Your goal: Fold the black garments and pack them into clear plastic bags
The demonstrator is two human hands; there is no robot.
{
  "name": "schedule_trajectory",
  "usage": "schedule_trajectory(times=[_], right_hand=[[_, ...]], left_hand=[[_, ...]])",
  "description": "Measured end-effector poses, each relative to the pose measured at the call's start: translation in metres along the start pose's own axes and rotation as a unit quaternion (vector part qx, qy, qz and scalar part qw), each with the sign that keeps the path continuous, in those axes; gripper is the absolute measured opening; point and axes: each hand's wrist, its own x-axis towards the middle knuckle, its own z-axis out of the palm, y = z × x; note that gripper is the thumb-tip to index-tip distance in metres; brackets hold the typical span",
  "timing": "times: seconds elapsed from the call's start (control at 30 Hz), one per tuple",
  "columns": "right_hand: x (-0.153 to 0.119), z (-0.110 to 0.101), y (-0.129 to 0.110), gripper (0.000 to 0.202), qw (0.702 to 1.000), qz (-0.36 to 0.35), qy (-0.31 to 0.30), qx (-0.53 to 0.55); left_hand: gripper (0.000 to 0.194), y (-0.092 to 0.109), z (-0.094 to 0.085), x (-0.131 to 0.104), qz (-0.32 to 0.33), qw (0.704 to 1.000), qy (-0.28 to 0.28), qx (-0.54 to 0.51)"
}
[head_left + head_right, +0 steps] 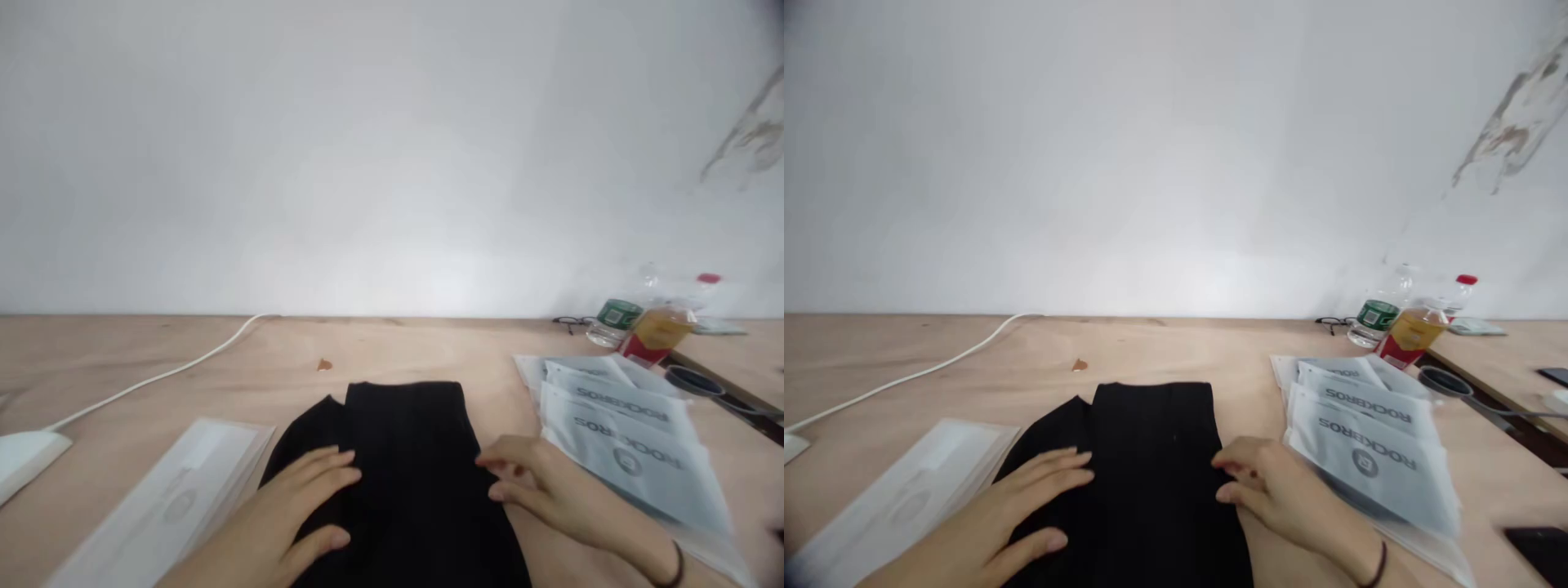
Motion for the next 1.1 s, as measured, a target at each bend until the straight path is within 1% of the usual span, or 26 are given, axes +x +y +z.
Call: schedule_trajectory(times=[0.07, 0.13, 0.2, 0.27, 0.3, 0.33, 0.37, 0.4, 0.43, 0.47, 0.5, 0.53, 0.57, 0.63, 0.67, 0.7, 0.73, 0.77, 0.8, 0.83, 0.9, 0.93, 0.97, 1.0, 1.03, 1.1], right_hand=[[-0.001, 0.008, 0.002, 0.03, 0.999, -0.038, 0.028, -0.015], [0.012, 0.014, 0.008, 0.026, 0.996, -0.065, 0.054, -0.035], [0.037, 0.017, 0.017, 0.028, 0.991, -0.059, 0.12, -0.032], [0.066, 0.017, 0.026, 0.034, 0.984, -0.03, 0.178, -0.006], [0.08, 0.016, 0.029, 0.034, 0.982, -0.013, 0.189, 0.008], [0.092, 0.015, 0.031, 0.029, 0.982, 0.002, 0.188, 0.019], [0.102, 0.014, 0.031, 0.021, 0.983, 0.011, 0.183, 0.027], [0.107, 0.013, 0.03, 0.012, 0.983, 0.013, 0.182, 0.03], [0.107, 0.012, 0.028, 0.009, 0.982, 0.011, 0.187, 0.031], [0.102, 0.01, 0.025, 0.01, 0.979, 0.009, 0.199, 0.034], [0.094, 0.009, 0.02, 0.01, 0.977, 0.001, 0.21, 0.034], [0.082, 0.007, 0.015, 0.011, 0.978, -0.018, 0.207, 0.028], [0.069, 0.006, 0.009, 0.011, 0.982, -0.046, 0.183, 0.016], [0.046, 0.006, -0.001, 0.015, 0.99, -0.11, 0.091, -0.014], [0.038, 0.006, -0.004, 0.02, 0.99, -0.127, 0.053, -0.029], [0.035, 0.007, -0.007, 0.026, 0.99, -0.127, 0.037, -0.041], [0.035, 0.008, -0.008, 0.03, 0.991, -0.113, 0.046, -0.047], [0.04, 0.009, -0.007, 0.03, 0.992, -0.091, 0.068, -0.05], [0.047, 0.01, -0.006, 0.025, 0.993, -0.068, 0.085, -0.053], [0.056, 0.01, -0.005, 0.019, 0.993, -0.05, 0.087, -0.055], [0.073, 0.009, -0.002, 0.023, 0.997, -0.031, 0.049, -0.058], [0.08, 0.007, -0.002, 0.021, 0.997, -0.025, 0.03, -0.062], [0.084, 0.005, -0.003, 0.014, 0.997, -0.024, 0.021, -0.068], [0.086, 0.002, -0.006, 0.009, 0.997, -0.024, 0.025, -0.074], [0.084, -0.001, -0.009, 0.009, 0.996, -0.024, 0.038, -0.081], [0.072, -0.007, -0.015, 0.015, 0.992, -0.027, 0.076, -0.093]], left_hand=[[0.053, -0.009, 0.011, -0.006, -0.009, 1.0, 0.017, 0.008], [0.052, -0.02, 0.017, 0.005, -0.02, 0.998, 0.052, 0.001], [0.045, -0.03, 0.015, 0.03, -0.042, 0.992, 0.113, -0.031], [0.042, -0.036, 0.009, 0.064, -0.066, 0.983, 0.158, -0.068], [0.039, -0.039, 0.005, 0.082, -0.074, 0.981, 0.162, -0.082], [0.035, -0.041, 0.002, 0.097, -0.078, 0.98, 0.155, -0.094], [0.029, -0.043, -0.001, 0.109, -0.079, 0.981, 0.146, -0.105], [0.023, -0.043, -0.003, 0.117, -0.077, 0.98, 0.139, -0.116], [0.019, -0.043, -0.005, 0.118, -0.073, 0.98, 0.137, -0.127], [0.017, -0.042, -0.007, 0.113, -0.067, 0.979, 0.138, -0.135], [0.014, -0.04, -0.009, 0.103, -0.059, 0.978, 0.141, -0.143], [0.012, -0.037, -0.011, 0.089, -0.044, 0.979, 0.135, -0.144], [0.011, -0.033, -0.013, 0.072, -0.023, 0.983, 0.118, -0.136], [0.015, -0.025, -0.017, 0.042, 0.024, 0.994, 0.057, -0.094], [0.016, -0.022, -0.018, 0.032, 0.041, 0.997, 0.03, -0.066], [0.018, -0.019, -0.019, 0.028, 0.05, 0.998, 0.016, -0.037], [0.021, -0.018, -0.019, 0.03, 0.045, 0.999, 0.017, -0.01], [0.024, -0.018, -0.019, 0.037, 0.029, 0.999, 0.029, 0.011], [0.025, -0.019, -0.018, 0.047, 0.012, 0.999, 0.041, 0.03], [0.028, -0.02, -0.019, 0.06, -0.004, 0.998, 0.045, 0.045], [0.035, -0.025, -0.021, 0.086, -0.02, 0.998, 0.019, 0.06], [0.032, -0.027, -0.023, 0.096, -0.019, 0.998, 0.0, 0.06], [0.028, -0.027, -0.027, 0.102, -0.015, 0.998, -0.013, 0.058], [0.027, -0.026, -0.031, 0.105, -0.009, 0.998, -0.017, 0.058], [0.024, -0.024, -0.035, 0.103, -0.004, 0.998, -0.011, 0.059], [0.016, -0.014, -0.042, 0.089, 0.008, 0.998, 0.017, 0.066]])
